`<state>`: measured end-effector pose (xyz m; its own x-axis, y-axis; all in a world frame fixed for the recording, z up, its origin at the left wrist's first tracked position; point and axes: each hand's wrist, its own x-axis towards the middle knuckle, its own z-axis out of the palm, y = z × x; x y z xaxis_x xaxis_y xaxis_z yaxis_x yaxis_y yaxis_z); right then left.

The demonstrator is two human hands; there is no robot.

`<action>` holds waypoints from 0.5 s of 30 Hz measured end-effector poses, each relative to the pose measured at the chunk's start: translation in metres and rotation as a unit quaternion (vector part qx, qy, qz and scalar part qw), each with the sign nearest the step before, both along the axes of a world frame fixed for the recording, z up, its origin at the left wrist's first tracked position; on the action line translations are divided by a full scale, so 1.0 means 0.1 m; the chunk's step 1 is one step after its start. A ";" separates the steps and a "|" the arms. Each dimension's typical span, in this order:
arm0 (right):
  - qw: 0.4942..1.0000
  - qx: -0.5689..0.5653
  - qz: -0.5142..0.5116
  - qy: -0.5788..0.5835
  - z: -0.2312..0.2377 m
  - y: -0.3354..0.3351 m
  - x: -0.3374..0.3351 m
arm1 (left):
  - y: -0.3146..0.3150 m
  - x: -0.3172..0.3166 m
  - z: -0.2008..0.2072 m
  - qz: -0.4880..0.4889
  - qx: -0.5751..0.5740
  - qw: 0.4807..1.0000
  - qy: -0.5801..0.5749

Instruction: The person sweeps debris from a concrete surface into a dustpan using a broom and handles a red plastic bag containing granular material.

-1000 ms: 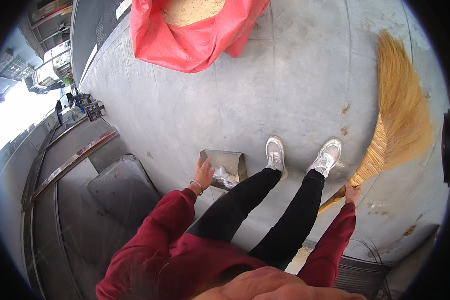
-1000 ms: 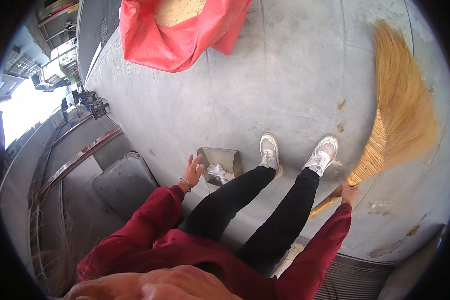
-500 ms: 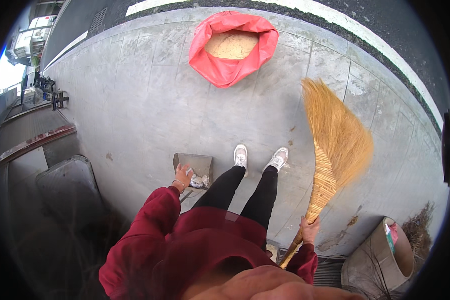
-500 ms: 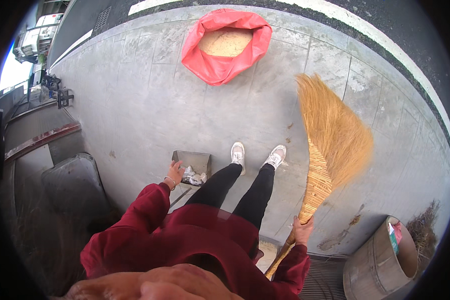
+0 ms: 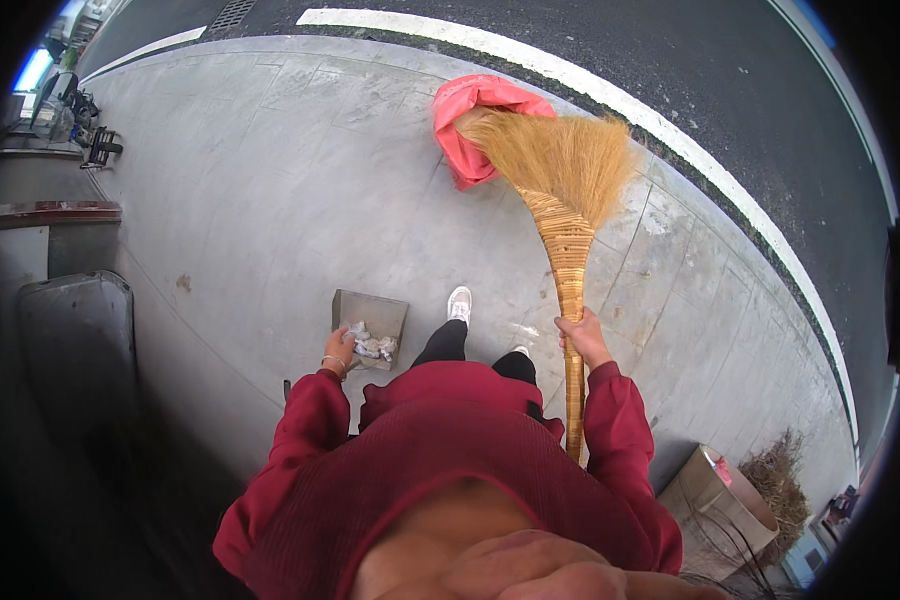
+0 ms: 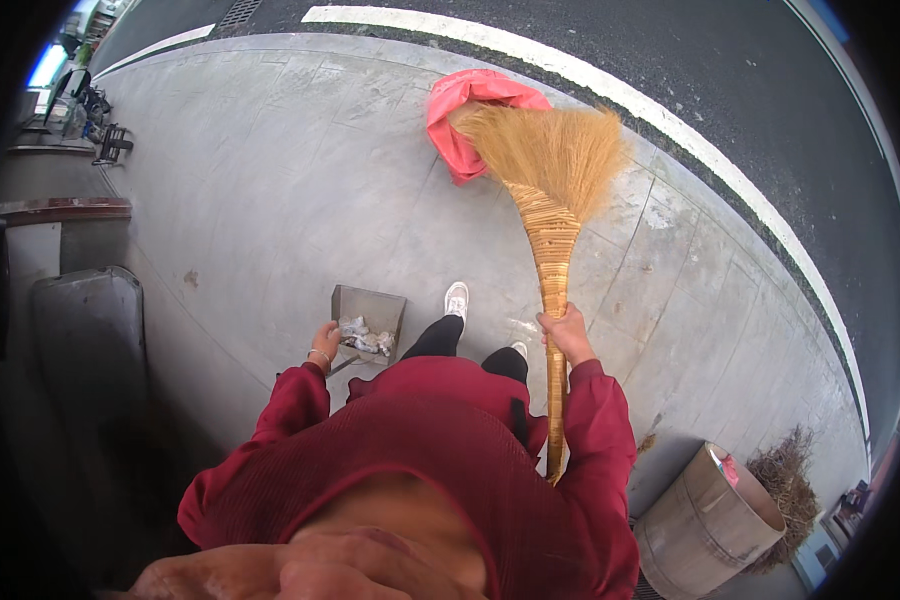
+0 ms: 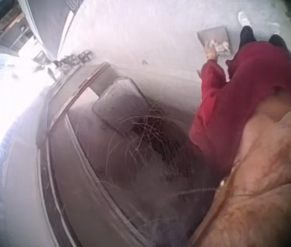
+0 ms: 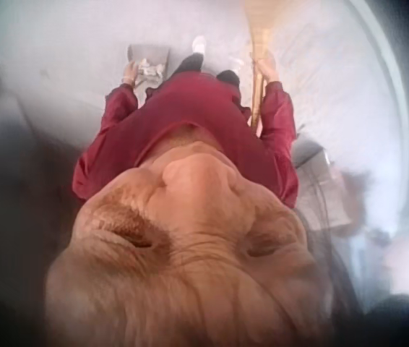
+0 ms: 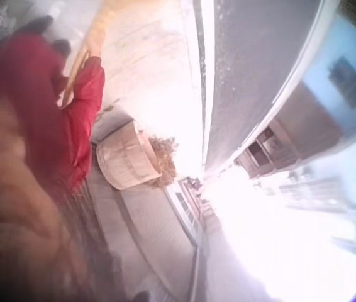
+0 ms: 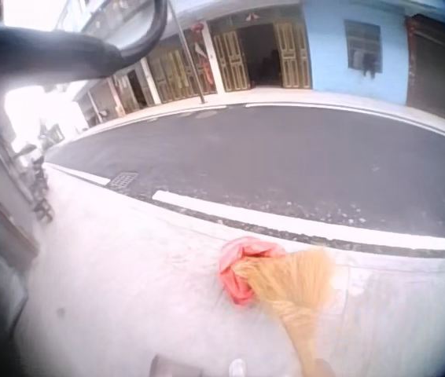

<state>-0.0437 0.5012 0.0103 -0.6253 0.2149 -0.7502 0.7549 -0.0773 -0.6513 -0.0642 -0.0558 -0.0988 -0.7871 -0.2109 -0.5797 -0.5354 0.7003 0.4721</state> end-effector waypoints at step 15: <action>0.964 0.082 0.247 -0.050 -0.07 0.27 0.32 | 0.34 3.13 0.80 0.310 0.080 0.928 -0.190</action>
